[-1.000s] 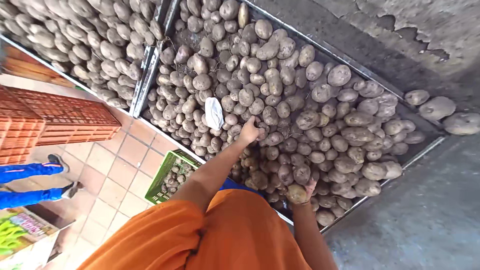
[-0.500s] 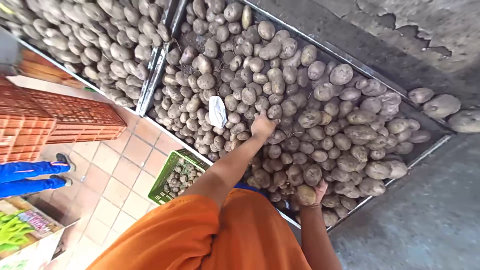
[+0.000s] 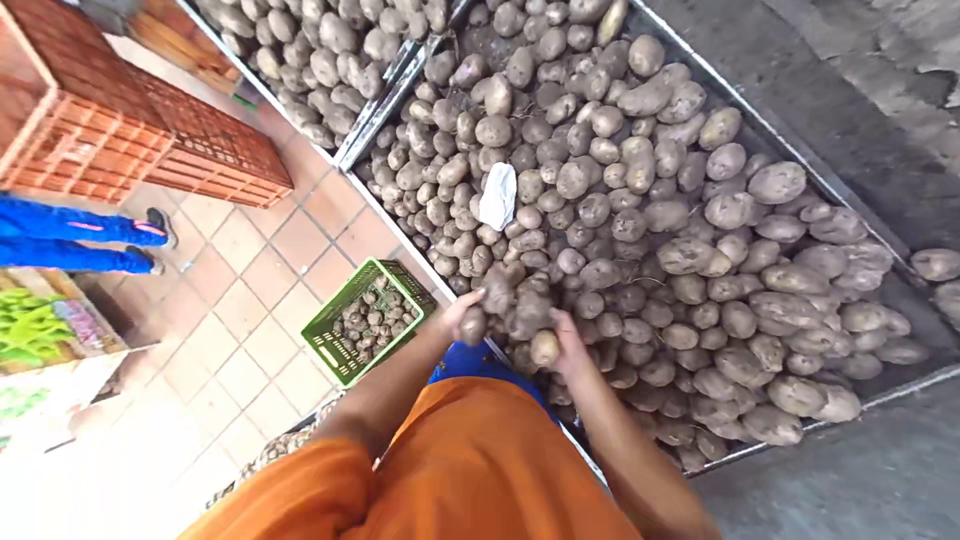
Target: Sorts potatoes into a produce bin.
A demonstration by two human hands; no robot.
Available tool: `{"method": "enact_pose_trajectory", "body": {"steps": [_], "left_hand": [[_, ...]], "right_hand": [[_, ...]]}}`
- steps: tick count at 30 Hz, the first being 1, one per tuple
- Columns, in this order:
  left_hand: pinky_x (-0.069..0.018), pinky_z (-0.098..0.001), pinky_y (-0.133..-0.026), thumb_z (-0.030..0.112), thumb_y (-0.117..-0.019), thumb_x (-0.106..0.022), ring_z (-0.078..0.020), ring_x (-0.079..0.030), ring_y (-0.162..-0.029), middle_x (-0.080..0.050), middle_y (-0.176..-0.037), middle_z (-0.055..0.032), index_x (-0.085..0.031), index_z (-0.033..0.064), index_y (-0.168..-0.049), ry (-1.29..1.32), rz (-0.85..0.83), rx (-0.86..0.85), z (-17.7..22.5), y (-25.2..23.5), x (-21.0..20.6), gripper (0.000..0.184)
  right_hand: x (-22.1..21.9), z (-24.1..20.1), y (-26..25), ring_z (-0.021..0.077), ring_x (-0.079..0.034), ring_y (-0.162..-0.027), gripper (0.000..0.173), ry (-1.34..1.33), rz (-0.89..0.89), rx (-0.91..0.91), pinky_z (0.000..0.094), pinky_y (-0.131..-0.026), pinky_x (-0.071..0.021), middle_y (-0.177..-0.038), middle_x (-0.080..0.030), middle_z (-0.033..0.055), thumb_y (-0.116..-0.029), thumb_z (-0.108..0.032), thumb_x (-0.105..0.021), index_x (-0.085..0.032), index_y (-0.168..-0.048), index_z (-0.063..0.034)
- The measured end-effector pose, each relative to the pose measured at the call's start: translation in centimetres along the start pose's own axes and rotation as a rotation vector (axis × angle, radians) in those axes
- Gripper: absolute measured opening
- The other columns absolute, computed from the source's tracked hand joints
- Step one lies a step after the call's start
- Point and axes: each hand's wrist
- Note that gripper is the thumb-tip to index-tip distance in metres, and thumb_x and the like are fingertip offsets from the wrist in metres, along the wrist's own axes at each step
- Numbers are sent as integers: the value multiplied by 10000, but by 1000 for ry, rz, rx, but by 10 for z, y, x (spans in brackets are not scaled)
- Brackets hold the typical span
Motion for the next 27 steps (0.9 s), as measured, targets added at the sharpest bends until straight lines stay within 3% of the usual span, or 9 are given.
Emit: {"method": "enact_pose_trajectory", "body": {"steps": [3, 6, 9, 12, 14, 17, 20, 24, 27], "left_hand": [[-585, -365, -612, 597, -1014, -364, -195, -680, -711, -707, -859, -68, -637, 168, -1127, 150, 157, 7, -20, 84, 90, 521], [-604, -378, -640, 655, -1000, -349, -208, -694, -739, -717, -891, -87, -660, 146, -1120, 288, 384, -76, -32, 163, 162, 608], [-611, -397, -660, 590, -1059, -268, -212, -706, -775, -725, -921, -87, -624, 134, -1184, 281, 664, -183, -35, 215, 232, 592], [-592, -477, -835, 516, -1081, -316, -233, -697, -994, -711, -1136, -96, -562, 128, -1354, 250, 1006, -159, -45, 248, 316, 534], [-536, -546, -962, 445, -1077, -440, -305, -624, -1201, -609, -1384, -133, -497, 118, -1471, 182, 1245, 40, -47, 261, 357, 515], [-525, -560, -973, 388, -1080, -487, -339, -627, -1220, -582, -1440, -163, -520, 100, -1466, -99, 1239, 353, -43, 256, 386, 483], [-540, -571, -934, 336, -1087, -492, -351, -657, -1151, -614, -1379, -198, -524, 78, -1452, -373, 1040, 419, -22, 223, 385, 448], [-541, -585, -960, 321, -1078, -531, -362, -667, -1152, -638, -1343, -209, -540, 92, -1443, -646, 758, 415, 6, 160, 354, 432], [-548, -556, -964, 292, -1075, -533, -341, -675, -1139, -639, -1337, -206, -533, 87, -1450, -713, 619, 350, 40, 109, 303, 428]], "right_hand": [[-72, 52, -43, 252, -673, -785, 378, 313, -167, -248, 445, -662, -593, -958, -675, 119, -1022, -413, -512, -585, -1234, -108], [-147, 120, -77, 255, -666, -958, 452, 566, -426, -310, 463, -803, -578, -1134, -660, 133, -1018, -362, -554, -518, -1418, -155], [-210, 176, -99, 324, -656, -1076, 551, 741, -565, -413, 525, -860, -572, -1321, -613, 189, -1016, -354, -577, -455, -1526, -185], [-242, 212, -127, 404, -543, -1308, 624, 756, -534, -516, 615, -970, -519, -1529, -458, 216, -1012, -261, -608, -369, -1580, -163], [-241, 216, -147, 385, -576, -1276, 589, 867, -454, -423, 586, -962, -536, -1487, -503, 221, -992, -219, -627, -422, -1528, -83], [-211, 171, -162, 295, -672, -1098, 455, 1140, -289, -159, 491, -877, -586, -1322, -624, 186, -1004, -234, -620, -544, -1413, -49], [-166, 86, -153, 205, -718, -924, 364, 1170, 153, 205, 415, -803, -610, -1135, -718, 119, -1006, -259, -607, -641, -1320, -78], [-63, -23, -113, 220, -705, -988, 361, 957, 868, 647, 461, -879, -592, -1156, -713, 115, -988, -281, -638, -648, -1291, -85], [-24, -82, -109, 249, -685, -1077, 401, 952, 1058, 766, 503, -937, -557, -1209, -700, 117, -963, -254, -638, -622, -1339, -116]]}}
Point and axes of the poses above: each hand's wrist, its own y-axis away from the middle knuckle, its own x-axis out of the back of the hand, z = x × y
